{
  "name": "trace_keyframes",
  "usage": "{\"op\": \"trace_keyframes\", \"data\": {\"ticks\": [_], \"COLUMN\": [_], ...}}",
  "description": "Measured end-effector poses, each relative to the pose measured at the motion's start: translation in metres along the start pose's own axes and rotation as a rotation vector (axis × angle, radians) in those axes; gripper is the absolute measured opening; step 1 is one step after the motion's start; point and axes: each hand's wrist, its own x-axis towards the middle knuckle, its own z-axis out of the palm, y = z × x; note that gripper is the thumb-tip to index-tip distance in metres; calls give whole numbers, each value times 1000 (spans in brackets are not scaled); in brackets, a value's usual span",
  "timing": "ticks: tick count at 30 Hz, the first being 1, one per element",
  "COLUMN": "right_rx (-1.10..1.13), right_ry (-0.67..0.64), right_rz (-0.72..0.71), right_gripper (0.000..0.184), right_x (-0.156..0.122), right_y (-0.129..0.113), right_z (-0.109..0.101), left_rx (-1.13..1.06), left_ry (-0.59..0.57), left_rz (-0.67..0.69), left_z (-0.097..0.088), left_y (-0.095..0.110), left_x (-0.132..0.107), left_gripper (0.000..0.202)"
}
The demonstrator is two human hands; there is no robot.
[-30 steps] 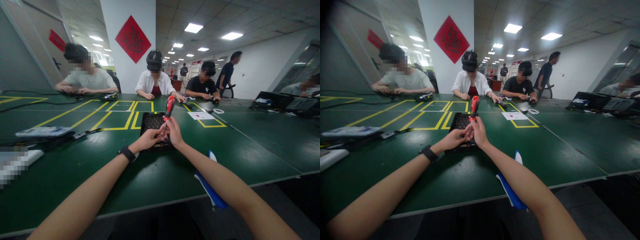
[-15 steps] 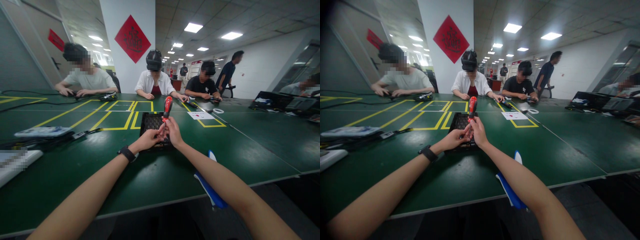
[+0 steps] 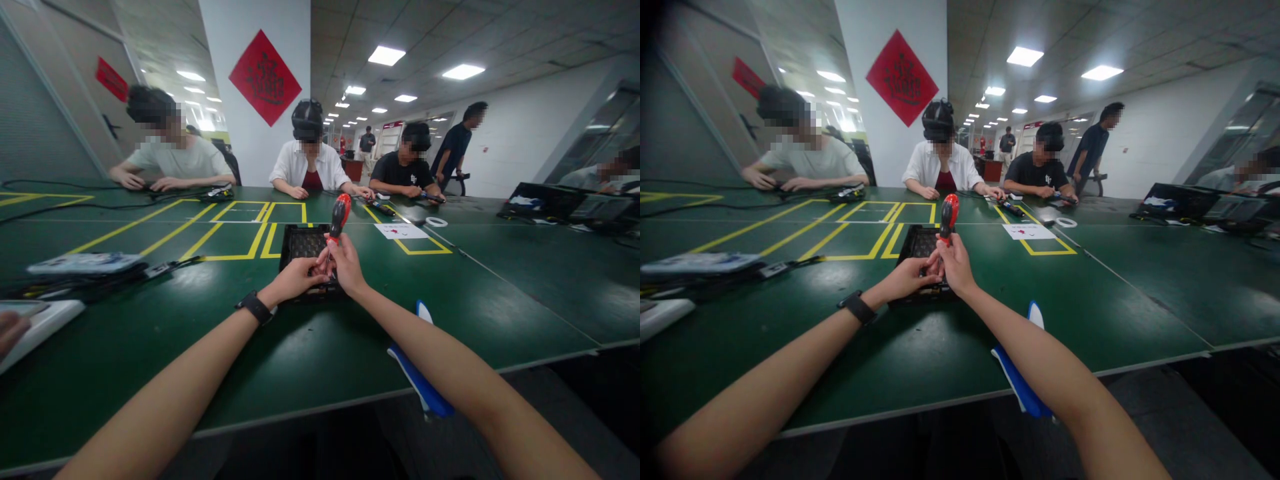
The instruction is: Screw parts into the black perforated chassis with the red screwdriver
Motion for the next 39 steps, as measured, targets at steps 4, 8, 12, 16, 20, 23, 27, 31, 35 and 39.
{"op": "trace_keyframes", "data": {"ticks": [4,8,12,16,20,23,27,31,35,39], "right_rx": [-4,20,4,-8,-10,-5,9,-6,-9,-6], "right_ry": [2,-3,20,30,5,-4,-6,-16,4,16], "right_rz": [0,22,11,-9,-16,-16,-2,13,-6,-24], "right_gripper": [33,35,35,33,33,32,30,34,35,32], "right_x": [0,-1,-2,-1,-1,-1,-1,-1,-1,-1], "right_y": [0,0,-1,-1,0,-1,-2,-1,0,-1], "right_z": [-1,-2,-2,0,0,0,-1,-1,-1,0], "left_rx": [-4,0,-45,-58,1,6,27,-14,-57,-38], "left_ry": [-1,-23,-57,-18,20,8,-6,-43,-46,5], "left_rz": [25,41,47,9,-51,-14,25,51,47,-6], "left_z": [-1,-4,-5,-2,-1,-3,-4,-5,-4,-2], "left_y": [1,5,8,5,3,4,7,10,11,6], "left_x": [-1,-2,-1,0,0,-2,-2,-2,-1,0], "left_gripper": [21,20,21,25,30,25,20,19,21,26]}}
